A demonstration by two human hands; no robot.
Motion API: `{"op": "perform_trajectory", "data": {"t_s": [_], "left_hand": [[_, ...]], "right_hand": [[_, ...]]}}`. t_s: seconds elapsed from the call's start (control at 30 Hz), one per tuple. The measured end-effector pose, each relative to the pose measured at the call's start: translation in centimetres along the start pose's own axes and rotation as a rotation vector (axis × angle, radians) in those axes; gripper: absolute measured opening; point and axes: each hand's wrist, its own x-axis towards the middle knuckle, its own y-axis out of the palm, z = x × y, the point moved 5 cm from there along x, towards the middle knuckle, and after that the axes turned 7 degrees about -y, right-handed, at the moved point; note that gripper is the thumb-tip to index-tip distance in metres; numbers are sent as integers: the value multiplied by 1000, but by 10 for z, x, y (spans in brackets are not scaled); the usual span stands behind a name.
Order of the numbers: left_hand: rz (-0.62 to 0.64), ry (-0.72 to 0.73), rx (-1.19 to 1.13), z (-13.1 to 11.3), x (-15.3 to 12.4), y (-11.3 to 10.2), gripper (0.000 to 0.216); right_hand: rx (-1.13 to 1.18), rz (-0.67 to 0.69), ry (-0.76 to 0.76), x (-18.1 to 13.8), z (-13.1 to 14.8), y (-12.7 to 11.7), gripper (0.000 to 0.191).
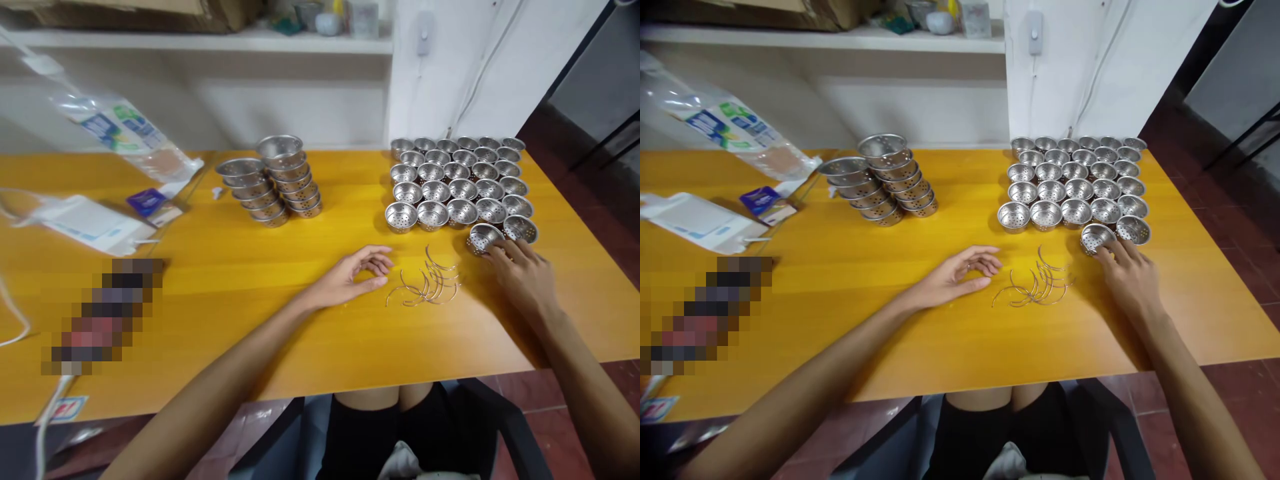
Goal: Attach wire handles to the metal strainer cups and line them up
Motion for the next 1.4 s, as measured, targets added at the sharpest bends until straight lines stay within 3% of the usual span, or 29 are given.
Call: {"op": "perform_trajectory", "data": {"t_s": [0.37,0.5,0.57,0.63,0.73,0.8,0.87,0.97,1.07,1.23,1.4], "left_hand": [[17,6,56,-1,-1,1,52],[9,25,74,-1,-1,6,51],[-66,60,168,-6,-1,1,43],[-260,125,389,-17,-5,-17,32],[-741,213,747,-39,-26,-64,29],[-1121,191,835,-49,-48,-103,39],[-1355,142,889,-50,-66,-136,58],[-1266,4,862,-36,-68,-172,68],[-1223,-71,832,-25,-67,-191,57],[-1264,-110,799,-23,-67,-199,43],[-1330,-70,675,-20,-72,-205,53]], "right_hand": [[81,31,145,-3,-12,18,23],[73,-56,150,-3,-4,6,27],[89,-136,140,3,1,-4,31],[177,-156,67,20,7,-13,24],[444,55,-174,65,25,-12,22],[638,252,-299,93,40,-9,16],[717,329,-354,111,51,-8,19],[714,343,-367,113,63,-6,23],[731,312,-345,99,70,-4,20],[743,186,-380,91,86,-4,28],[666,98,-547,88,113,-7,38]]}}
